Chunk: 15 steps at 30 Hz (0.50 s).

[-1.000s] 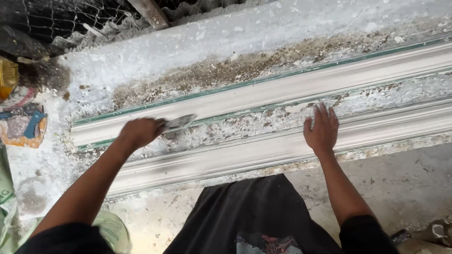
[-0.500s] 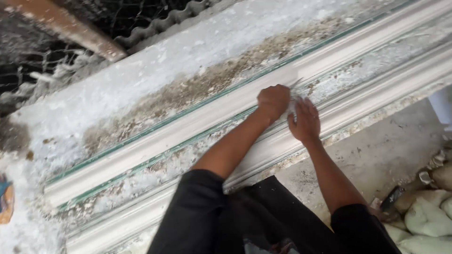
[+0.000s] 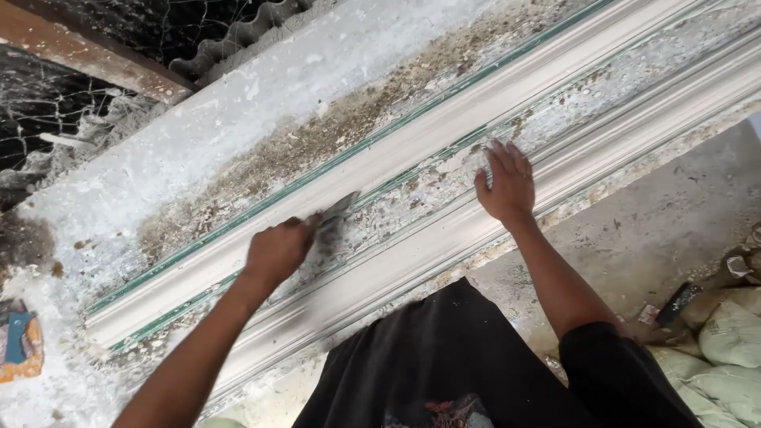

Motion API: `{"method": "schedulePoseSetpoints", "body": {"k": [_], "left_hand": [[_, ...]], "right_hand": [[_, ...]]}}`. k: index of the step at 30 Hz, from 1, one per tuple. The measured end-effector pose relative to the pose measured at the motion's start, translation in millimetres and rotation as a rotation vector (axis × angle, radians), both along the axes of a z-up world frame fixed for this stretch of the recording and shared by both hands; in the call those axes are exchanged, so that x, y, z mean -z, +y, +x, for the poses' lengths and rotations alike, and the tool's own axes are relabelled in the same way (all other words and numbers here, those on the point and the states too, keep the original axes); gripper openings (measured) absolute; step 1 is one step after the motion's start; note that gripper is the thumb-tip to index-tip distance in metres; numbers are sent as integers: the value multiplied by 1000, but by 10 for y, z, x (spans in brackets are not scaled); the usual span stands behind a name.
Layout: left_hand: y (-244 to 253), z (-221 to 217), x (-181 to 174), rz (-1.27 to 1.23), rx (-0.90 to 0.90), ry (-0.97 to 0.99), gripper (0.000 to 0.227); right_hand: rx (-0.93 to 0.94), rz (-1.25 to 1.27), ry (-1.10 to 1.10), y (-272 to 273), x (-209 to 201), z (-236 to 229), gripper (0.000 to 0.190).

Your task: Use a putty knife to smooth the edges and clean up excess plaster on decorative gypsum moldings.

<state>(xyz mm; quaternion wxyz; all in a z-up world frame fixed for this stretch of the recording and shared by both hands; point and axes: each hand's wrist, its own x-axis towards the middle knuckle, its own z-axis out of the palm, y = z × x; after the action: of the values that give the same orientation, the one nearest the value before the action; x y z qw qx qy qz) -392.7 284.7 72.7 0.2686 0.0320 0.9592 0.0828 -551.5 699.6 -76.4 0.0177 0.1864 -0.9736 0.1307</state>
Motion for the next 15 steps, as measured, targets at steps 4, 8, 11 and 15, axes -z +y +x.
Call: {"method": "schedulePoseSetpoints", "body": {"k": [4,8,11,15], "left_hand": [[865,-678,327,58,-54,122,53],[1657,-1411,521,218,-63,219,44],[1638,-1481,485,200,26,260,38],[973,-612,4,-104,250,158,39]], "right_hand": [[5,-20,-25,16,-26,4,48],[3,-58,-10,68,18,31,45],[-9,-47,-28,108,26,-92,48],[-10,-73,-41,84,59,13,47]]}}
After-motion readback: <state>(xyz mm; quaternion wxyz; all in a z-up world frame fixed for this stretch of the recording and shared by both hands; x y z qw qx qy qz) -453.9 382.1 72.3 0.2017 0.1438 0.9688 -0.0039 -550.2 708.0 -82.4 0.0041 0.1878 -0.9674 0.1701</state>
